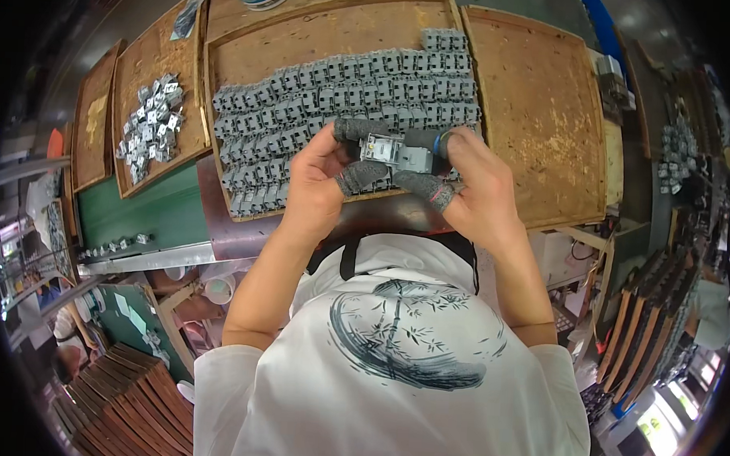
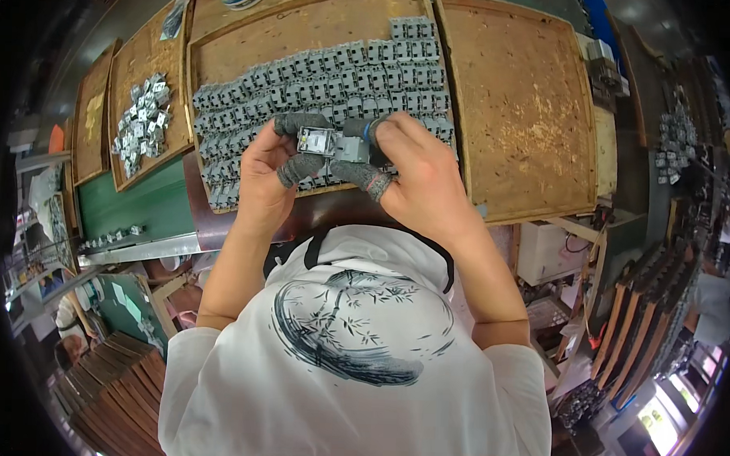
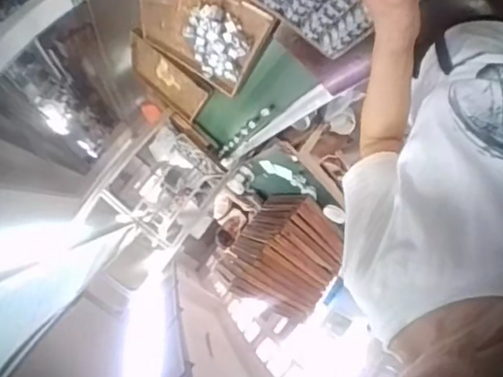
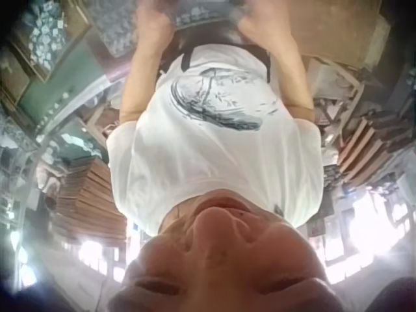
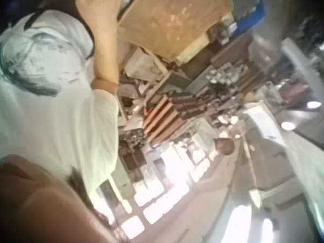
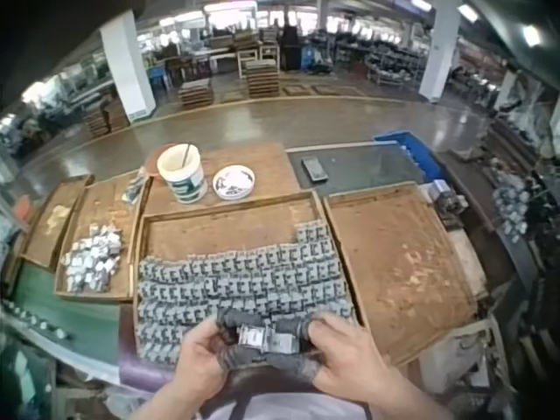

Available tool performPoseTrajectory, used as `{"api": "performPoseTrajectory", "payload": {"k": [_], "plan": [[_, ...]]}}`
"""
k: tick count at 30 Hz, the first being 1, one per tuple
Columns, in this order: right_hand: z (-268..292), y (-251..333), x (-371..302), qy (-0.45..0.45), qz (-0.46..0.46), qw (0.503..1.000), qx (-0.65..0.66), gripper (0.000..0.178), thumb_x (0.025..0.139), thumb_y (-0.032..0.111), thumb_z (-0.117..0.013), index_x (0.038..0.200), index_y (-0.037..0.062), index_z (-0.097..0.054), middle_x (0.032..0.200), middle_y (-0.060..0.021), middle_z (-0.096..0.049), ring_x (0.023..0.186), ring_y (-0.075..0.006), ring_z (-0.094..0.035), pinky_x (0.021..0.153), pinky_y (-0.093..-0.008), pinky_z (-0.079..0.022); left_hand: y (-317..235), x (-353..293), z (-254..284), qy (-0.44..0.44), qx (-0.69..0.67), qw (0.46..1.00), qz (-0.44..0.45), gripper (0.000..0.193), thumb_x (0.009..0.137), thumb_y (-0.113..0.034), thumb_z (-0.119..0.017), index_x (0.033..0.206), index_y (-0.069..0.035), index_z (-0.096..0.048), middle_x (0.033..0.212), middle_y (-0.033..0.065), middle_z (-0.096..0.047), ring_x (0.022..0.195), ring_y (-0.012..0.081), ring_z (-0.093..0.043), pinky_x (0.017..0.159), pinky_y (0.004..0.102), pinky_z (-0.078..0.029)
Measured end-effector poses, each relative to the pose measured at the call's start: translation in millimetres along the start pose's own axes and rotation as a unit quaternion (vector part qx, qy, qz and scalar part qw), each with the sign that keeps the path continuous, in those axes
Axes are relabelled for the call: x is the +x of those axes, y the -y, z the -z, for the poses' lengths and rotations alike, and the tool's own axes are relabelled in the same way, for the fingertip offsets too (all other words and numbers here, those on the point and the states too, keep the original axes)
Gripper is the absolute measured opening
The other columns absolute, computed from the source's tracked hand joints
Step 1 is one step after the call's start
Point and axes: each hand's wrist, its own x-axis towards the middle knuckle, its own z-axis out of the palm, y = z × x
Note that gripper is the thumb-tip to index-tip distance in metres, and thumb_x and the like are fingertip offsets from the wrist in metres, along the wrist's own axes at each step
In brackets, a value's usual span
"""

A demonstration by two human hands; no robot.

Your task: Manually assemble and organize small grey electronic components into structured trays at a production workbench.

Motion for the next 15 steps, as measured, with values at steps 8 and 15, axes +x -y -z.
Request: {"api": "performPoseTrajectory", "payload": {"k": [8, 15], "plan": [[-12.7, -21.7, -2.9, -0.040, 0.070, 0.989, -0.125, 0.026, 0.065, 0.001, -0.072, 0.088, -0.0002, -0.060, 0.089, -0.0144, -0.058, 0.079, -0.0356, -0.060, 0.066, -0.0419, -0.050, 29.2, -2.5, -18.5, -0.014, 0.232, 0.972, -0.027, 0.039, 0.086, 0.012, -0.055, 0.124, 0.002, -0.056, 0.116, 0.0077, -0.049, 0.106, 0.0156, -0.055, 0.090, 0.0287, -0.049], [-36.1, -33.6, -7.1, -0.075, 0.008, 0.992, -0.101, 0.024, 0.066, -0.002, -0.067, 0.089, -0.0017, -0.059, 0.090, -0.0172, -0.059, 0.080, -0.0384, -0.060, 0.066, -0.0450, -0.049, 31.0, 10.7, -28.2, 0.028, 0.536, 0.836, -0.109, 0.085, 0.065, 0.005, -0.064, 0.145, -0.002, -0.035, 0.121, 0.0238, -0.044, 0.091, 0.0408, -0.056, 0.077, 0.0418, -0.051]]}}
